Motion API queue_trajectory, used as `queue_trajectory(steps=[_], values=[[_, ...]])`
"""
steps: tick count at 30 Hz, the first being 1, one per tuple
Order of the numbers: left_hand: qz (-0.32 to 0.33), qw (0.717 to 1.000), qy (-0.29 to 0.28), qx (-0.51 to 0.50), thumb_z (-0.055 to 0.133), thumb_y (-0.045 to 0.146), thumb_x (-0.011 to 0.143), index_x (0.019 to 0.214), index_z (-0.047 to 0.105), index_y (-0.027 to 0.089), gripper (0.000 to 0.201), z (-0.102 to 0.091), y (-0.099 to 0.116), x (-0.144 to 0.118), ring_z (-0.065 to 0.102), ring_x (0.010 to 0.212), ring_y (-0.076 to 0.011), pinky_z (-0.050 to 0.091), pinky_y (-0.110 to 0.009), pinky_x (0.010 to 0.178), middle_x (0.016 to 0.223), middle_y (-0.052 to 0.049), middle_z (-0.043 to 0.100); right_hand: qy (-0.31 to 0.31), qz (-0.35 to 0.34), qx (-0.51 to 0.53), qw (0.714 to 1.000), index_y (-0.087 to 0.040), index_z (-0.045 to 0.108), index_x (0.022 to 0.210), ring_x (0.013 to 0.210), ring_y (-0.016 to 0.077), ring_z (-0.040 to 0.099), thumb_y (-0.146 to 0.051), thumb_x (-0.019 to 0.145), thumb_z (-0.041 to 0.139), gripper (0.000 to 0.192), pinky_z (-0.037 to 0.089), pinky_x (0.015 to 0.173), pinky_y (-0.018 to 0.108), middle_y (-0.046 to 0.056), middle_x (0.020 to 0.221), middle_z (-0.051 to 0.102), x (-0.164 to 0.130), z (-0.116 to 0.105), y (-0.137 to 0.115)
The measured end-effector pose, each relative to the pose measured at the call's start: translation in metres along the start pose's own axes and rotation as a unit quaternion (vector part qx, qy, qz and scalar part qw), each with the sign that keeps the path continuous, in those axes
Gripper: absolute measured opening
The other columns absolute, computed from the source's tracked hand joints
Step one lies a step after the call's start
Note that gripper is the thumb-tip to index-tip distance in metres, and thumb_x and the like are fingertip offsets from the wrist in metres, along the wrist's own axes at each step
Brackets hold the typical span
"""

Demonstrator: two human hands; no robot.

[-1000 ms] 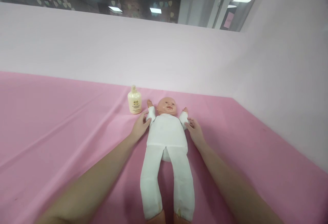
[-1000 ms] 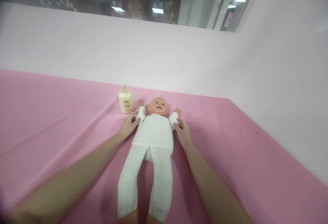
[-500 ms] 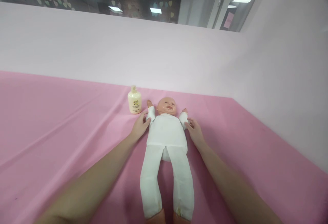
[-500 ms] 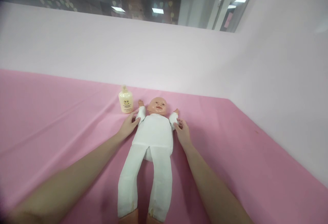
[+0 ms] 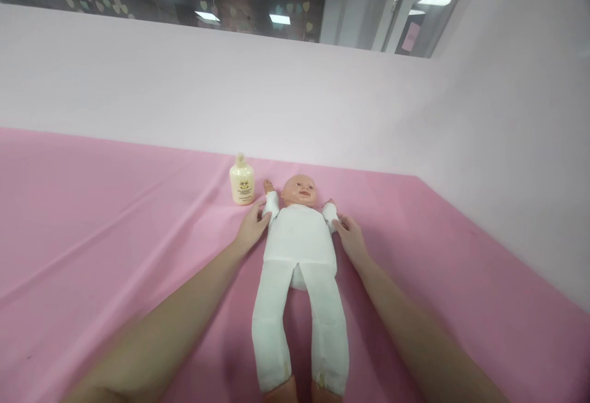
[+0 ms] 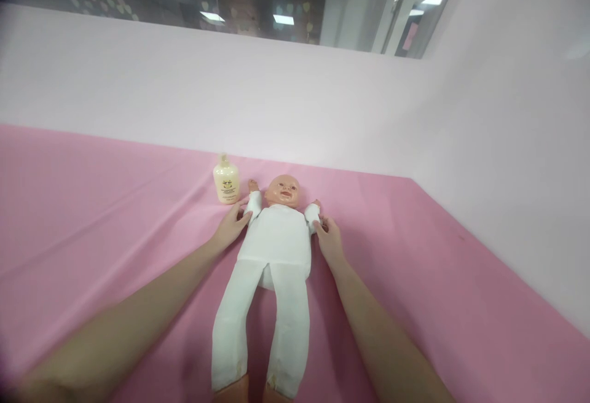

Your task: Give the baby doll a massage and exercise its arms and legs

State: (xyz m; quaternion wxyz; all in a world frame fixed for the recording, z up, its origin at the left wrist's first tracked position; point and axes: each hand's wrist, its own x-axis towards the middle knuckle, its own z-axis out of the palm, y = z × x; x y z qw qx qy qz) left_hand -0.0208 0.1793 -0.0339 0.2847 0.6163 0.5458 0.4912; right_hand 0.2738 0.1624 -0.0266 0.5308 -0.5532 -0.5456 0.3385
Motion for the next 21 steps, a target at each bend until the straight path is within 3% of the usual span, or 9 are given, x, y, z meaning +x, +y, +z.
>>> queue_trajectory(steps=[9,14,21], values=[[-0.008,1.000,0.000,-0.027,0.055,0.039,0.082,0.124,0.052,0.021,0.045,0.0005,-0.0018,0.0008,0.057,0.078,-0.0186,0.043,-0.032,0.074,0.094,-0.004,0.064,0.015,0.013,0.015,1.000,-0.023,0.057,0.109,0.100,0.0218,0.061,-0.038,0.076,0.061,0.036,0.046,0.089,0.038,0.007,0.114,0.063,-0.0005,0.0015,0.0033],[0.002,0.998,-0.013,-0.054,0.056,0.039,0.082,0.126,0.049,0.022,0.048,0.0023,-0.0029,0.0015,0.058,0.082,-0.0182,0.046,-0.032,0.075,0.101,-0.006,0.062,0.006,-0.005,0.073,0.997,-0.024,0.054,0.105,0.095,0.0197,0.061,-0.029,0.073,0.060,0.033,0.048,0.084,0.036,0.005,0.110,0.063,-0.0012,0.0042,0.0028],[0.042,0.998,-0.012,-0.042,0.061,0.031,0.078,0.129,0.045,0.024,0.053,0.0026,0.0034,-0.0010,0.057,0.097,-0.0193,0.044,-0.034,0.086,0.112,-0.007,0.060,-0.012,-0.026,0.100,0.995,-0.025,0.050,0.110,0.091,0.0173,0.060,-0.018,0.067,0.055,0.044,0.048,0.077,0.031,0.003,0.112,0.062,-0.0004,0.0056,0.0063]])
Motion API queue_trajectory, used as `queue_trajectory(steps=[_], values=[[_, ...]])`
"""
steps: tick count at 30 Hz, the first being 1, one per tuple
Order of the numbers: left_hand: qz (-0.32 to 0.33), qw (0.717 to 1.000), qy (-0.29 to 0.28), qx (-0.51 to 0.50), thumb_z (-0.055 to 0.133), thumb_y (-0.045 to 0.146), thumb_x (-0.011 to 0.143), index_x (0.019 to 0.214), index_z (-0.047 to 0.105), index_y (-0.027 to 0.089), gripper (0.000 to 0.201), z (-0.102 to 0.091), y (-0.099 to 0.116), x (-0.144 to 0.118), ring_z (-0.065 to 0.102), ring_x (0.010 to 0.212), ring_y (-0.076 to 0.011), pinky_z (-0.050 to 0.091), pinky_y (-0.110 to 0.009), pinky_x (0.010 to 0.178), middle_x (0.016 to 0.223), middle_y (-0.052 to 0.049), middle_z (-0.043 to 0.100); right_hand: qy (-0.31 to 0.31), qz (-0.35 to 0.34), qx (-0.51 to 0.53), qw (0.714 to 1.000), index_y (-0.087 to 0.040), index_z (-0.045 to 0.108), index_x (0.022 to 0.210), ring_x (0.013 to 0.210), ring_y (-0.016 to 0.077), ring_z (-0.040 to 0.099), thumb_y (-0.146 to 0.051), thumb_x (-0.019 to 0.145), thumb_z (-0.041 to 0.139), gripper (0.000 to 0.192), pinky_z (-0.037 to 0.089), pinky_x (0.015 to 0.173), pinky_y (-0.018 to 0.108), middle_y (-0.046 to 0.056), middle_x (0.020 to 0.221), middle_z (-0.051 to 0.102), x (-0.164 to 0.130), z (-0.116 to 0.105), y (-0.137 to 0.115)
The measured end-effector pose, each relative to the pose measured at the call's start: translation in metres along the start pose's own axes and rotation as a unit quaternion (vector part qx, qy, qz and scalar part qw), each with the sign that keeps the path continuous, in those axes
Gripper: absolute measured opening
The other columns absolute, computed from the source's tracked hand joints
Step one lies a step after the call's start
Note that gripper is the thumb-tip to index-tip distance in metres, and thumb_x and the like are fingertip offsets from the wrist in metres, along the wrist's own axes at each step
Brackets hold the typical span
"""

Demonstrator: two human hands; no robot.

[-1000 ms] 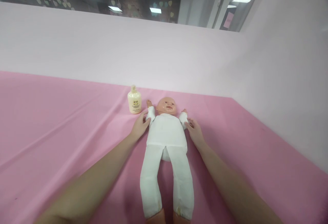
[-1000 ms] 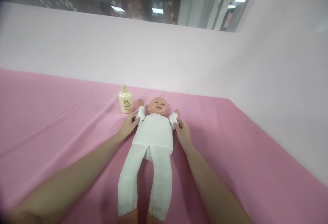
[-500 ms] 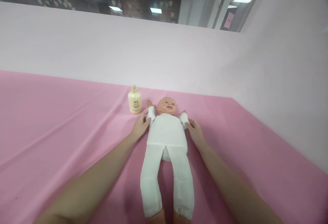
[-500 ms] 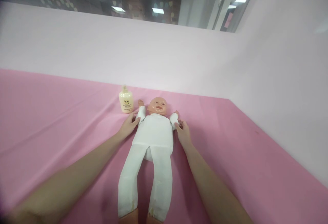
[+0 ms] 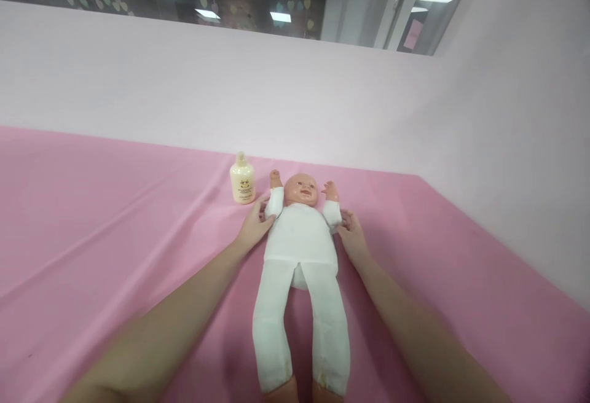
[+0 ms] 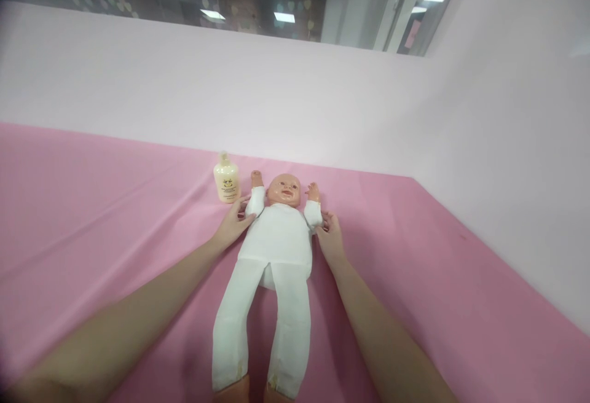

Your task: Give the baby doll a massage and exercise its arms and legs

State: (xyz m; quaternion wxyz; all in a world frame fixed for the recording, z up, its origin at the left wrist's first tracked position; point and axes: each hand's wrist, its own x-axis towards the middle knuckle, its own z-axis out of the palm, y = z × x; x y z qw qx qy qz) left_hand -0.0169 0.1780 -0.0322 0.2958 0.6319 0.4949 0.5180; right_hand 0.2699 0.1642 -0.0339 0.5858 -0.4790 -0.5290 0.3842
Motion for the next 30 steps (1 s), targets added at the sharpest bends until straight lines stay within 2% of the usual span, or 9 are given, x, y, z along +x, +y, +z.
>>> queue_trajectory(steps=[5,11,16,21,30], values=[[0.015,1.000,-0.017,0.000,0.058,0.021,0.076,0.125,0.047,0.023,0.050,0.0002,0.0002,0.0005,0.055,0.105,-0.0202,0.043,-0.034,0.088,0.120,-0.007,0.057,-0.019,-0.012,-0.052,0.998,-0.023,0.051,0.113,0.093,0.0174,0.059,-0.017,0.068,0.051,0.046,0.046,0.080,0.032,0.004,0.115,0.061,-0.0014,-0.0001,-0.0036],[0.005,1.000,-0.023,-0.011,0.051,0.009,0.070,0.113,0.052,0.020,0.045,0.0018,-0.0063,0.0029,0.056,0.103,-0.0197,0.044,-0.033,0.087,0.116,-0.006,0.059,-0.035,0.026,-0.070,0.997,-0.024,0.053,0.117,0.098,0.0206,0.059,-0.025,0.070,0.059,0.047,0.047,0.086,0.036,0.004,0.116,0.062,-0.0012,-0.0012,-0.0066],[0.002,0.999,-0.025,-0.023,0.050,0.006,0.068,0.107,0.053,0.020,0.041,0.0022,-0.0045,0.0020,0.057,0.096,-0.0179,0.043,-0.032,0.085,0.110,-0.004,0.061,-0.028,0.022,-0.048,0.998,-0.023,0.054,0.107,0.091,0.0189,0.059,-0.022,0.069,0.056,0.038,0.046,0.080,0.033,0.003,0.106,0.063,0.0013,-0.0018,0.0003],[-0.003,0.999,-0.024,-0.023,0.050,0.006,0.066,0.105,0.052,0.019,0.041,0.0025,-0.0042,0.0027,0.057,0.098,-0.0187,0.043,-0.031,0.083,0.110,-0.004,0.061,-0.028,-0.004,-0.037,0.999,-0.022,0.051,0.093,0.085,0.0160,0.055,-0.018,0.066,0.054,0.028,0.042,0.076,0.029,0.000,0.095,0.061,0.0006,0.0002,0.0014],[0.013,0.999,-0.030,-0.033,0.050,0.007,0.068,0.102,0.052,0.019,0.036,0.0026,-0.0039,0.0030,0.056,0.099,-0.0190,0.042,-0.031,0.083,0.107,-0.004,0.061,-0.058,-0.017,-0.032,0.998,-0.023,0.046,0.090,0.084,0.0152,0.053,-0.017,0.065,0.051,0.027,0.041,0.074,0.027,-0.002,0.090,0.058,-0.0005,0.0010,-0.0018]])
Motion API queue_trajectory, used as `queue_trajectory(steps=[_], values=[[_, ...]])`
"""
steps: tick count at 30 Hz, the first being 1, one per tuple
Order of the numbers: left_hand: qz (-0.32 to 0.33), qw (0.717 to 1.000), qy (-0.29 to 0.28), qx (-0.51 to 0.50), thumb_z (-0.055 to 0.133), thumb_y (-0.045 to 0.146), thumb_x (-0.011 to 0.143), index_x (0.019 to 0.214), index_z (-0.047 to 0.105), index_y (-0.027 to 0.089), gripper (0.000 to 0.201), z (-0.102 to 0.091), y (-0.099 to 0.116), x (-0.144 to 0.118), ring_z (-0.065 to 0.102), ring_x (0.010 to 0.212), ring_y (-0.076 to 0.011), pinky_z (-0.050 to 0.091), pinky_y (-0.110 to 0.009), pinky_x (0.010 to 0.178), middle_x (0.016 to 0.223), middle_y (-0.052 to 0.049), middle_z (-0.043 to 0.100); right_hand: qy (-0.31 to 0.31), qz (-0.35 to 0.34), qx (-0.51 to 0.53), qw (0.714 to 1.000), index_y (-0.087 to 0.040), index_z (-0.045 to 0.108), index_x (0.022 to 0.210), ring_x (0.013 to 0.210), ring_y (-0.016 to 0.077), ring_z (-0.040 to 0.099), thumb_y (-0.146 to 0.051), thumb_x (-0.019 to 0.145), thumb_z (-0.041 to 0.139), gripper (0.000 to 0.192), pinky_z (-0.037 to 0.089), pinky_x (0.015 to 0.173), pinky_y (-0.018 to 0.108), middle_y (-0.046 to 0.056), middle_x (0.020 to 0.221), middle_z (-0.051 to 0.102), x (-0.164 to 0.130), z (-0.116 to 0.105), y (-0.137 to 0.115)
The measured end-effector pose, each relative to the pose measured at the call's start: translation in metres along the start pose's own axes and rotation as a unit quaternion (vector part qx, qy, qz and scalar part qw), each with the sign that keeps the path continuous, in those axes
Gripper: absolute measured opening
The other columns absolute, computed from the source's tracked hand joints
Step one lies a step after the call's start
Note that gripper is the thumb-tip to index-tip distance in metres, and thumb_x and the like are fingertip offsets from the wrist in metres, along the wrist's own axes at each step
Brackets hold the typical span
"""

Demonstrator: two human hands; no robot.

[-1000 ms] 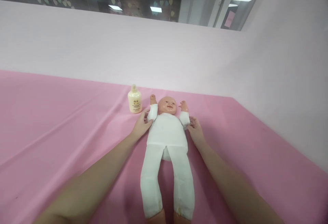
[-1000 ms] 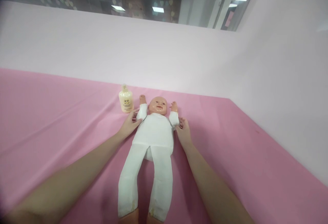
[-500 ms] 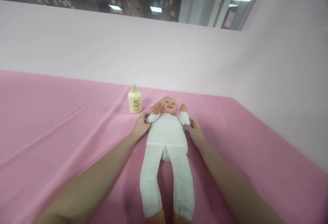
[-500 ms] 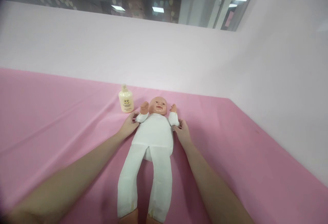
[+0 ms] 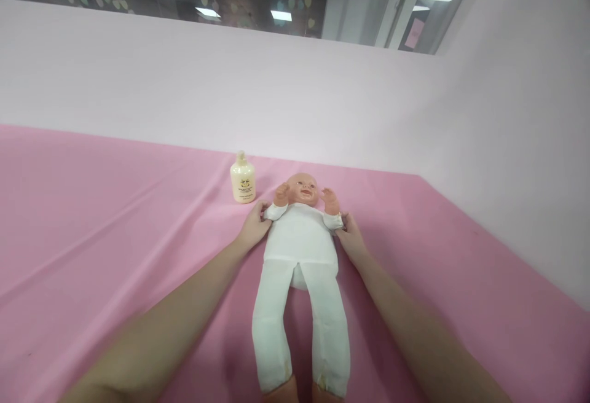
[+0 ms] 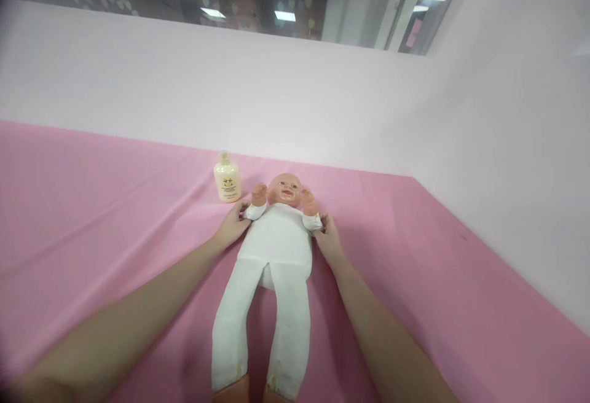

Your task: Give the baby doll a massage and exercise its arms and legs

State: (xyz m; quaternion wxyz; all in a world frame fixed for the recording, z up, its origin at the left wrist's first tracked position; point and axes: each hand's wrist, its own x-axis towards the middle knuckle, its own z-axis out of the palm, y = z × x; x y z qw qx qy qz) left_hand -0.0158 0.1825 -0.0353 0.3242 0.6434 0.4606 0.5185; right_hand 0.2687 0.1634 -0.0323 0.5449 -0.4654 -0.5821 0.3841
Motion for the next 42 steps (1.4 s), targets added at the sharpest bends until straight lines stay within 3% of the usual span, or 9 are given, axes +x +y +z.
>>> queue_trajectory(steps=[9,18,33,42], values=[[-0.011,1.000,-0.002,0.002,0.049,0.007,0.068,0.105,0.050,0.020,0.039,0.000,0.000,-0.001,0.055,0.094,-0.0180,0.043,-0.031,0.081,0.108,-0.004,0.059,-0.018,0.028,-0.061,0.998,-0.025,0.050,0.115,0.088,0.0176,0.057,-0.020,0.069,0.055,0.047,0.046,0.078,0.032,0.000,0.105,0.062,-0.003,-0.004,-0.001],[-0.040,0.999,-0.011,-0.001,0.052,0.009,0.067,0.105,0.048,0.019,0.040,-0.001,0.002,-0.002,0.056,0.085,-0.0162,0.043,-0.029,0.077,0.107,-0.005,0.058,-0.013,0.035,-0.065,0.997,-0.025,0.051,0.121,0.096,0.0195,0.060,-0.025,0.070,0.058,0.052,0.048,0.083,0.034,0.002,0.113,0.063,-0.004,-0.003,-0.005],[-0.033,0.999,-0.011,-0.006,0.052,0.013,0.072,0.104,0.049,0.019,0.033,-0.001,-0.004,-0.002,0.056,0.085,-0.0165,0.044,-0.030,0.077,0.104,-0.004,0.058,-0.012,0.015,-0.033,0.999,-0.025,0.053,0.113,0.097,0.0189,0.059,-0.029,0.074,0.061,0.041,0.048,0.084,0.034,0.002,0.110,0.063,-0.007,0.000,-0.008],[-0.036,0.999,-0.005,-0.023,0.052,0.013,0.073,0.104,0.049,0.019,0.031,0.001,-0.008,0.000,0.055,0.087,-0.0170,0.043,-0.030,0.078,0.101,-0.003,0.059,0.000,0.017,-0.033,0.999,-0.024,0.054,0.106,0.086,0.0172,0.057,-0.030,0.073,0.062,0.034,0.046,0.076,0.031,0.001,0.099,0.063,-0.006,0.001,-0.009]])
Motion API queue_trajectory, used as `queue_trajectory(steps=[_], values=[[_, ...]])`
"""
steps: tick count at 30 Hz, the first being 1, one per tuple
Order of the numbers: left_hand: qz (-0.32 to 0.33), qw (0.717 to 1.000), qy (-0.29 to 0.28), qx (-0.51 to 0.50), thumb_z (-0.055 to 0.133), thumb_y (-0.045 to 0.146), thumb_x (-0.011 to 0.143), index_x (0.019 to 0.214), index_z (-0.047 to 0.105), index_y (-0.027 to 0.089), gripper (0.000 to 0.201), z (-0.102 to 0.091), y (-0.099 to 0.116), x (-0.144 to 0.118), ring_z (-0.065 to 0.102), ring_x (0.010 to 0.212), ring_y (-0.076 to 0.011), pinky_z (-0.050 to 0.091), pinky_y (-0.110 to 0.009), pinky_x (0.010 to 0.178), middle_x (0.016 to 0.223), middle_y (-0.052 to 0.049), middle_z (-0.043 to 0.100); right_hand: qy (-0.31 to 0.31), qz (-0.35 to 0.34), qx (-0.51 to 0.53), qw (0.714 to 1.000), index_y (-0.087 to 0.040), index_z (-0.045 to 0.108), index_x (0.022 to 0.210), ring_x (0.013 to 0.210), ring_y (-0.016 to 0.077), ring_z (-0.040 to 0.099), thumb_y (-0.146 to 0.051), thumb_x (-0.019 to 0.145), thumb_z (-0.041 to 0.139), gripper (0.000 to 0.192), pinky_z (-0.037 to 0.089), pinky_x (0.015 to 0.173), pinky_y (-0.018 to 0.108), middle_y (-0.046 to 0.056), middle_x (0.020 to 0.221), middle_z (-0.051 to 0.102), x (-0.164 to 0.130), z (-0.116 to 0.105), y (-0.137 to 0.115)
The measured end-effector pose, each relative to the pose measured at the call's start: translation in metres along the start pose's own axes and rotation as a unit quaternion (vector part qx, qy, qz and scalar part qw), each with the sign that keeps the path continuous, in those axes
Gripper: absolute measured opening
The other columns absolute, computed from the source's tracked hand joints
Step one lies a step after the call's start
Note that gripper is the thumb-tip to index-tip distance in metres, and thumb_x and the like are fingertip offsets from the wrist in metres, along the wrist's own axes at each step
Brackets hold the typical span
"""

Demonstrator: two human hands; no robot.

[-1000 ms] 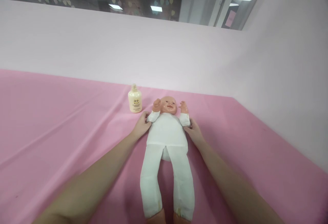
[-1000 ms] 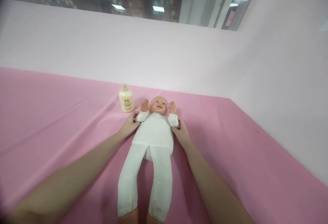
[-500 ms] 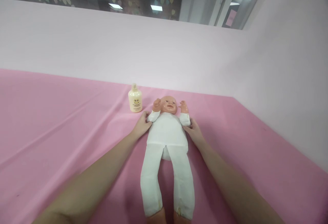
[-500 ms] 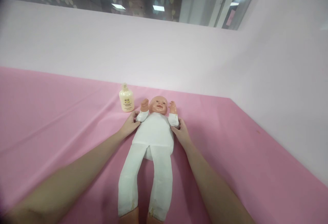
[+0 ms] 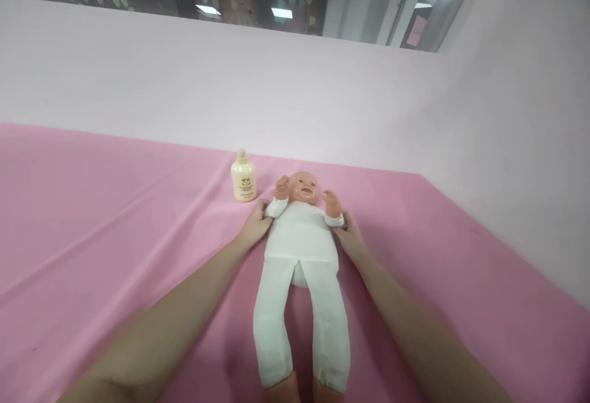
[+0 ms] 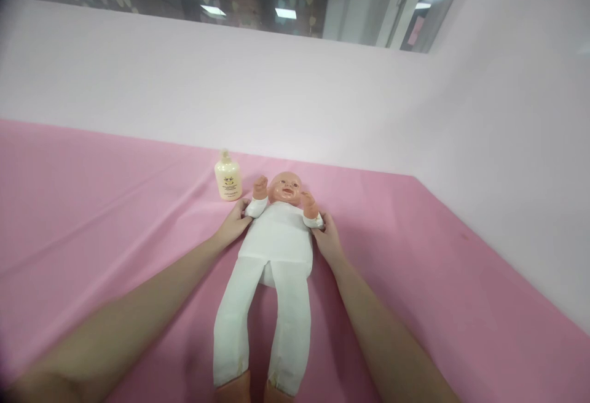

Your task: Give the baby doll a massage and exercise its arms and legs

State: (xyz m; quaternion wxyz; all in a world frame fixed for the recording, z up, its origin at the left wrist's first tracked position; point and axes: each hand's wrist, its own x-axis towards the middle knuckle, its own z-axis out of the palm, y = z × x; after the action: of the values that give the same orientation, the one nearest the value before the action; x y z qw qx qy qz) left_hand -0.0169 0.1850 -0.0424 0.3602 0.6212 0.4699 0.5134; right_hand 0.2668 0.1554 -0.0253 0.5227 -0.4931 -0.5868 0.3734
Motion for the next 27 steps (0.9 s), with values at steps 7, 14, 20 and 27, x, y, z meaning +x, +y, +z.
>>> queue_trajectory(steps=[7,14,20,27], values=[[-0.013,1.000,-0.002,0.007,0.051,0.010,0.070,0.105,0.049,0.019,0.036,-0.001,0.002,0.000,0.054,0.086,-0.0168,0.042,-0.030,0.079,0.100,-0.003,0.059,0.002,0.028,0.012,1.000,-0.025,0.054,0.105,0.091,0.0196,0.058,-0.030,0.070,0.063,0.036,0.047,0.078,0.034,0.002,0.100,0.063,-0.003,0.001,-0.009],[-0.011,1.000,-0.009,0.007,0.053,0.010,0.069,0.110,0.051,0.019,0.042,-0.003,0.002,0.000,0.056,0.092,-0.0191,0.044,-0.032,0.082,0.106,-0.005,0.060,0.008,0.032,-0.007,0.999,-0.023,0.055,0.100,0.087,0.0191,0.059,-0.036,0.071,0.066,0.034,0.048,0.076,0.033,0.002,0.094,0.064,-0.003,0.002,-0.011],[-0.015,1.000,-0.024,0.002,0.058,0.017,0.073,0.118,0.052,0.019,0.046,-0.003,-0.001,0.001,0.058,0.098,-0.0225,0.046,-0.035,0.084,0.110,-0.007,0.061,0.017,0.033,-0.006,0.999,-0.023,0.055,0.104,0.088,0.0199,0.060,-0.038,0.073,0.066,0.037,0.049,0.077,0.035,0.003,0.098,0.065,0.001,0.001,-0.001],[-0.016,1.000,-0.014,0.007,0.060,0.030,0.078,0.119,0.052,0.019,0.043,-0.002,-0.001,0.000,0.058,0.097,-0.0225,0.045,-0.036,0.086,0.111,-0.008,0.062,0.011,0.024,0.004,1.000,-0.024,0.055,0.107,0.091,0.0204,0.061,-0.040,0.074,0.065,0.038,0.049,0.078,0.036,0.003,0.100,0.066,0.005,0.000,0.007]])
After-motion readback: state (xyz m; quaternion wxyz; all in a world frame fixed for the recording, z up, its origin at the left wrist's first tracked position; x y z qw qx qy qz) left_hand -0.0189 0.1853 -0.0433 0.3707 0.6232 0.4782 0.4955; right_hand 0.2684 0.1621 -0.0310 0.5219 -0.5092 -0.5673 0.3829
